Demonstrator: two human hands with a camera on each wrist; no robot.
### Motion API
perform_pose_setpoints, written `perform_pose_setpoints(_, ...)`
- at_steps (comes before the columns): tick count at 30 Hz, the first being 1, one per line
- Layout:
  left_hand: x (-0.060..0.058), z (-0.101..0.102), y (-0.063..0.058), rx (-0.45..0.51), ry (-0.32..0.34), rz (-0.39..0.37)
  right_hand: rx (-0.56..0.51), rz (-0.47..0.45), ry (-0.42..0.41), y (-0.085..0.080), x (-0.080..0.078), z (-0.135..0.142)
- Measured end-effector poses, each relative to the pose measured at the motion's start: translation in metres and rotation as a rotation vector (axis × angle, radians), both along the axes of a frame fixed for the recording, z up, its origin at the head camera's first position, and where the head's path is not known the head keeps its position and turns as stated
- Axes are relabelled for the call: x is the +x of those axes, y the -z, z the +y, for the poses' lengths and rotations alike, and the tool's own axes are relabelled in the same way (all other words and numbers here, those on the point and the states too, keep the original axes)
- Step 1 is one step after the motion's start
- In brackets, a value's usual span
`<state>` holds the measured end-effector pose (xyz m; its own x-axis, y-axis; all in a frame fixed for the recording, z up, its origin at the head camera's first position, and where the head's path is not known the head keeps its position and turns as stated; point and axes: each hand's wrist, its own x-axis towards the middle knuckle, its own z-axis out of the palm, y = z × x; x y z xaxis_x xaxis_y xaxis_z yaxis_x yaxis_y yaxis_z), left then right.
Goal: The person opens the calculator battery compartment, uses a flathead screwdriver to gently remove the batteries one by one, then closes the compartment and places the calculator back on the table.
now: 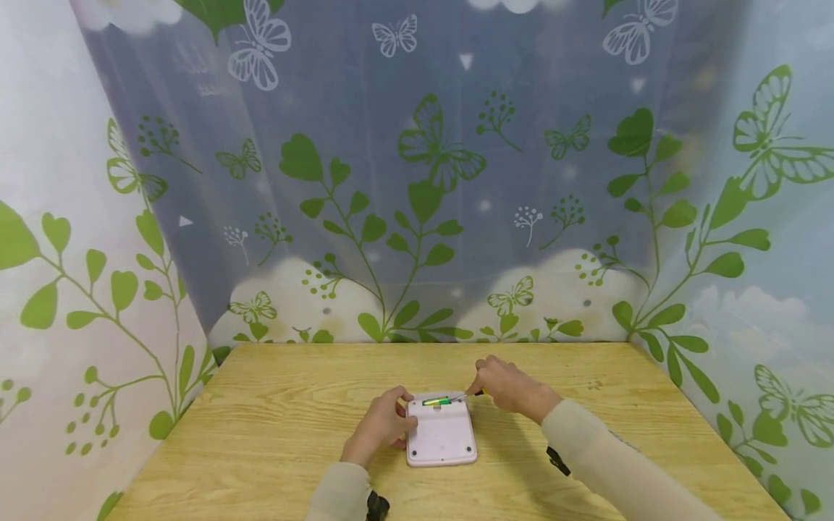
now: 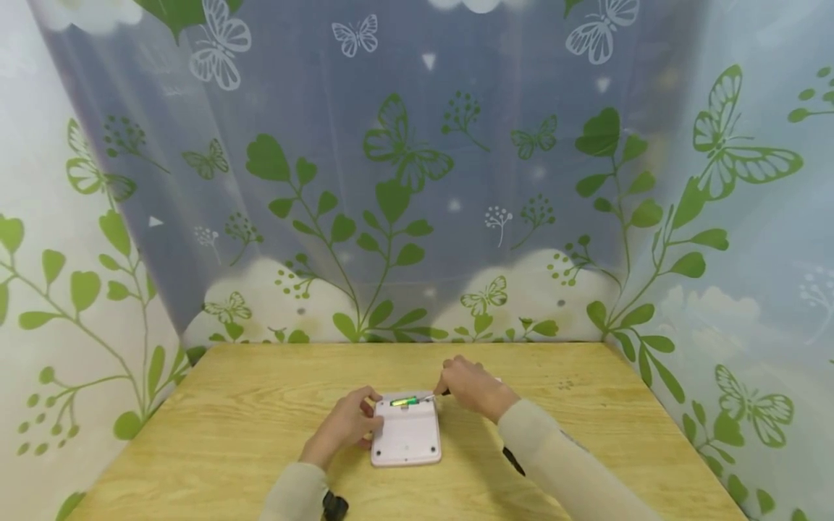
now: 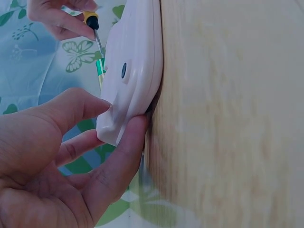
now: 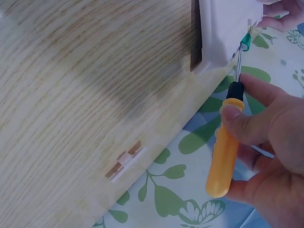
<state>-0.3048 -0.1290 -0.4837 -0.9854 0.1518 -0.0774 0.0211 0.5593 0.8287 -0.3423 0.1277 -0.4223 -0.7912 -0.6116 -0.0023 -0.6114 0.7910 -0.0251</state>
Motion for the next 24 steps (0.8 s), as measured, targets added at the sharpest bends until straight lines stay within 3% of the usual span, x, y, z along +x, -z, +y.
perform_pose_setpoints(15,0.001,0.000,-0.001,-0.004,-0.002,-0.008,-0.030,0.002,-0.111,-0.011,-0.003,0.009)
perform_pose_setpoints(24,0.001,0.000,0.000,0.001,-0.001,-0.002,-0.026,-0.028,-0.062,-0.014,0.003,0.011)
